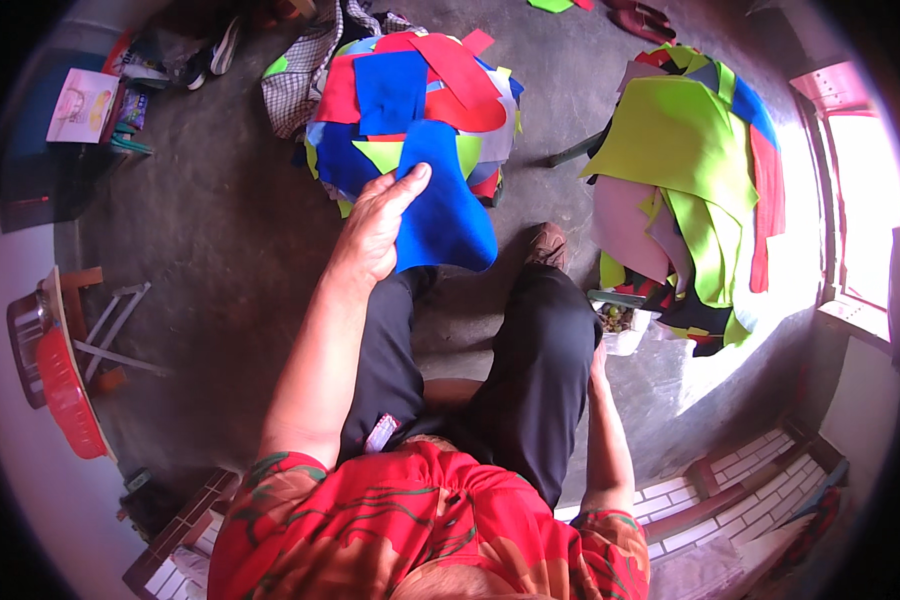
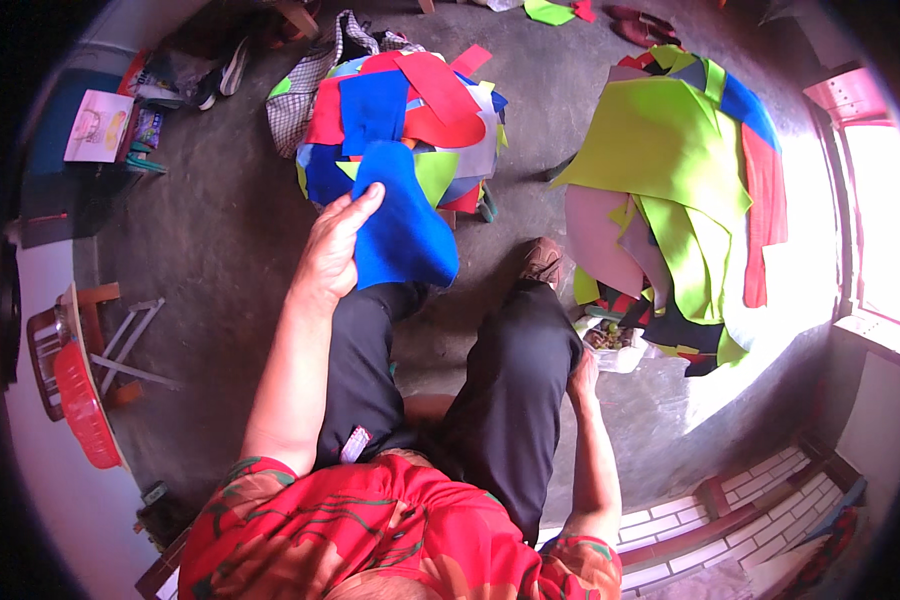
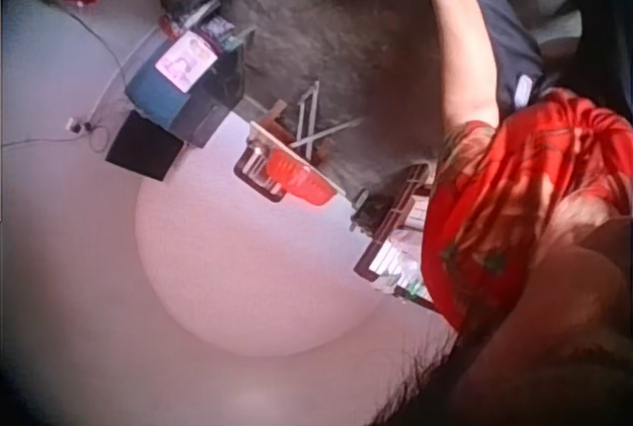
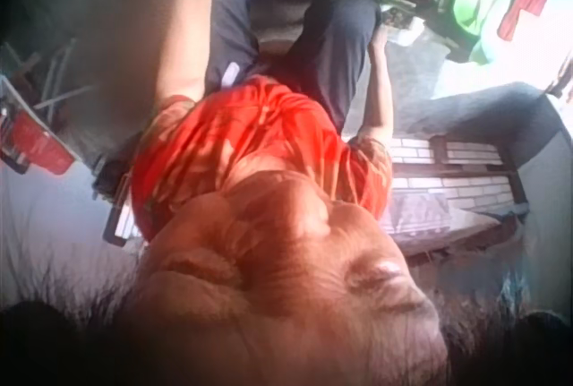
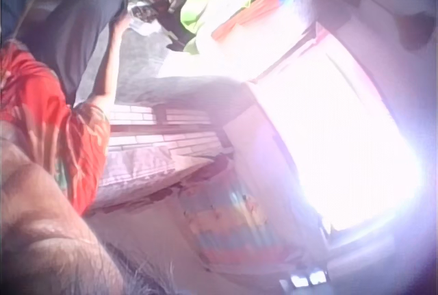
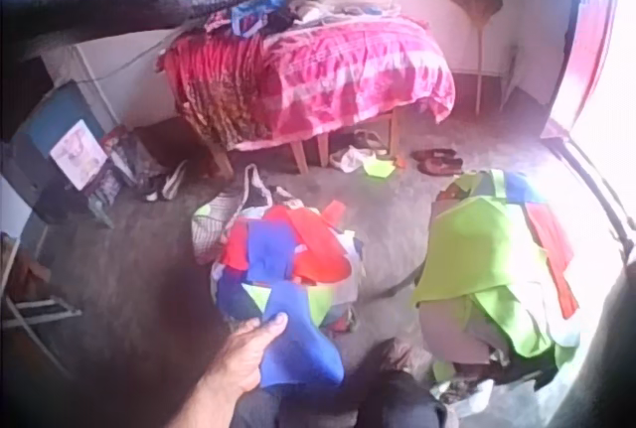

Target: The person sits on the floor and sorts through a pile of colorful fabric pieces. They pick up individual pieces, fold them, and place them into two separate stacks on either side of their legs.

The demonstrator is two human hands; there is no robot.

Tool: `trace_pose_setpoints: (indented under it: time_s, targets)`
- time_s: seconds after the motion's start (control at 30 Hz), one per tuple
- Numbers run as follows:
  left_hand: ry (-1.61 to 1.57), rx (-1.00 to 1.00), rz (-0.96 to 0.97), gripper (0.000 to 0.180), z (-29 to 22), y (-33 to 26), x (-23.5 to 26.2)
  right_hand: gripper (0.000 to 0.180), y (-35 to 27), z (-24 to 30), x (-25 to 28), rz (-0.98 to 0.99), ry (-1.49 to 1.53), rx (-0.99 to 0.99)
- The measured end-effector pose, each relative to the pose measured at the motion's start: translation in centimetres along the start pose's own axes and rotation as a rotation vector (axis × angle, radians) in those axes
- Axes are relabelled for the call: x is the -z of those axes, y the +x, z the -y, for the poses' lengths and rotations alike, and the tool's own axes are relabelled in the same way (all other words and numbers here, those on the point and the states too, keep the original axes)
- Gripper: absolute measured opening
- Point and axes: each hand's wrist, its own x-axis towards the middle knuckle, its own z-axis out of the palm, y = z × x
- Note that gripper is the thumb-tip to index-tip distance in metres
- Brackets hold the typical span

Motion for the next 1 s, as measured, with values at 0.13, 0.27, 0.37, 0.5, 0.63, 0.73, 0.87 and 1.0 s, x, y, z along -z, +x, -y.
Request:
trace_pose_setpoints:
  time_s: [0.13,0.27,0.37,0.5,0.63,0.73,0.87,1.0]
  targets:
    - [-0.076,0.021,0.106,0.025,0.3,-0.1,-0.7,0.026,-3.1,3.4,4.5,-0.012,0.104,-0.041]
    - [-0.098,0.048,0.225,0.026,1.7,0.4,-0.7,0.024,-6.9,10.8,10.2,-0.198,0.509,-0.164]
    - [0.03,0.024,0.166,0.046,3.8,1.8,-0.4,0.026,-8.5,15.9,13.1,-0.405,0.435,0.097]
    - [0.154,0.09,0.31,0.067,1.8,-1.2,-2.7,0.038,-6.0,22.5,14.6,-0.379,0.93,0.27]
    - [0.168,0.084,0.295,0.055,3.4,-0.8,-2.4,0.046,-2.5,32.2,13.5,-0.15,1.449,0.506]
    - [-0.024,0.067,0.47,0.05,4.6,0.1,-1.5,0.041,1.4,34.7,10.5,-0.018,1.437,0.491]
    - [-0.001,0.035,0.299,0.034,2.7,-1.3,-2.3,0.037,4.1,30.6,5.9,0.118,1.086,0.088]
    - [-0.087,0.041,0.268,0.035,3.2,-0.8,-1.8,0.04,4.4,30.6,6.0,0.072,0.947,0.128]
